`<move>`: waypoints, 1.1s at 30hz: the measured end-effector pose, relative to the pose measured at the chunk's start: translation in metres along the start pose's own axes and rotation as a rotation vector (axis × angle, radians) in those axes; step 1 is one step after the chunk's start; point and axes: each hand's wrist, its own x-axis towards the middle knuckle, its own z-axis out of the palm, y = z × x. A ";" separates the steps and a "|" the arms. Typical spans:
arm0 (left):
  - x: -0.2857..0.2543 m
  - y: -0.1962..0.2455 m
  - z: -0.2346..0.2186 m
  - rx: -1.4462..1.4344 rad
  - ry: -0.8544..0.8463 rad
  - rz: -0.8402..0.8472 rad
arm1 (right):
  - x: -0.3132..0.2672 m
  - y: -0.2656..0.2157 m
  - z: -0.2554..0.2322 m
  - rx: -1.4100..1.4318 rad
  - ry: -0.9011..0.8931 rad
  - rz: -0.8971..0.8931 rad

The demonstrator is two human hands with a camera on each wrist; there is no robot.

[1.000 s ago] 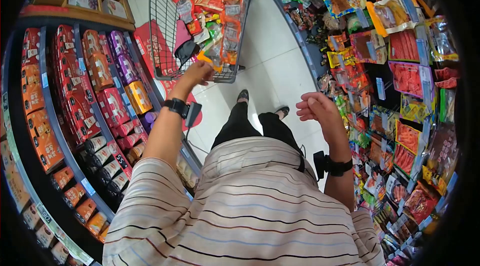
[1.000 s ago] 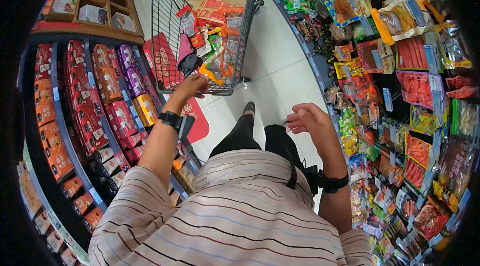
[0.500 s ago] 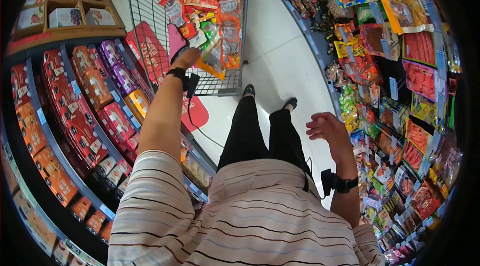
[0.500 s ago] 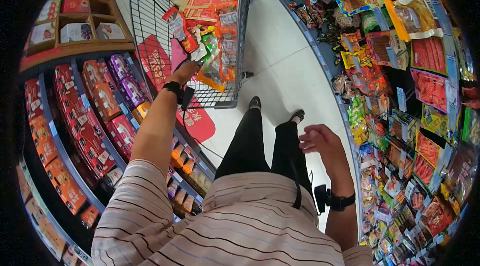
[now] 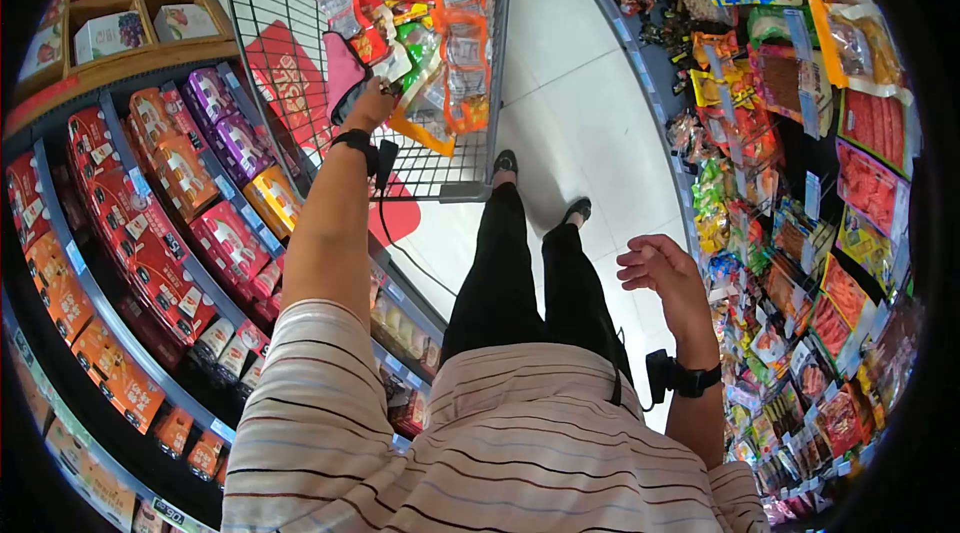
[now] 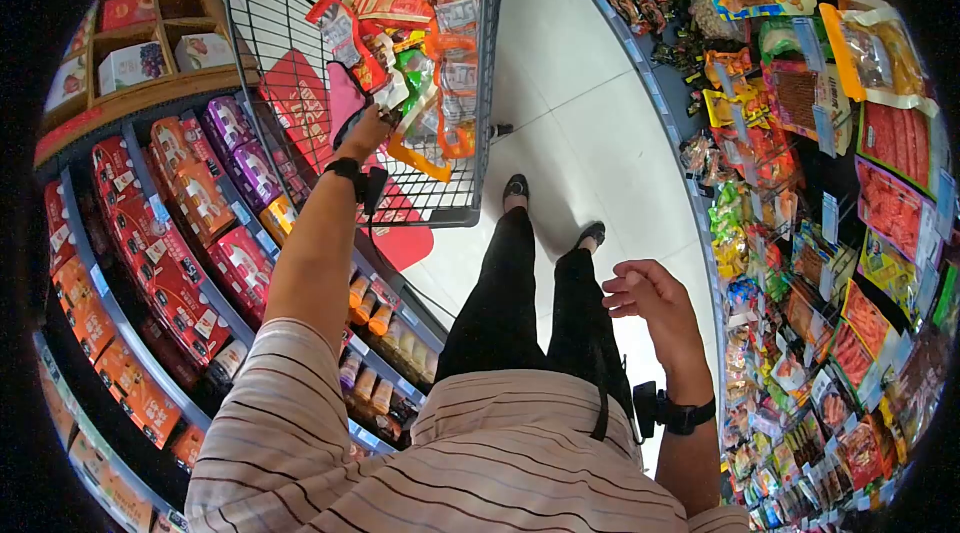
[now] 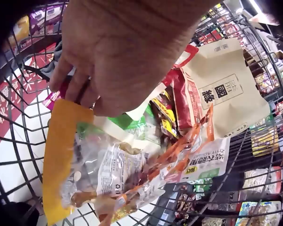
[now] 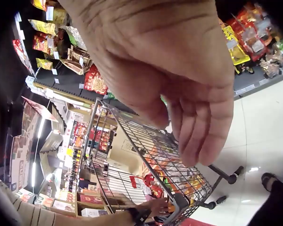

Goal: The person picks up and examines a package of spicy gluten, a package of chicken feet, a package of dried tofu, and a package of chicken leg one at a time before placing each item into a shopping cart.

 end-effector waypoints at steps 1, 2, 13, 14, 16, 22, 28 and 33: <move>-0.005 0.004 -0.004 -0.029 0.054 0.011 | 0.001 0.001 0.000 0.007 -0.008 0.001; -0.011 0.007 -0.009 0.034 -0.012 0.108 | 0.002 0.001 -0.001 0.014 -0.015 0.001; -0.003 0.025 0.010 0.158 -0.113 0.079 | 0.013 0.010 0.000 0.031 -0.002 0.044; -0.009 0.039 0.002 0.146 -0.121 -0.019 | 0.012 0.011 0.000 0.036 0.002 0.046; -0.008 0.032 0.000 0.091 -0.045 -0.087 | 0.013 0.012 0.001 0.040 0.009 0.055; 0.001 0.005 -0.009 0.037 0.068 -0.149 | 0.017 0.010 0.009 0.038 0.008 0.055; 0.015 -0.013 0.007 0.249 0.260 -0.103 | 0.021 0.016 0.013 0.041 0.015 0.076; 0.019 -0.009 -0.008 0.063 -0.045 -0.238 | 0.022 0.019 0.015 0.053 0.019 0.088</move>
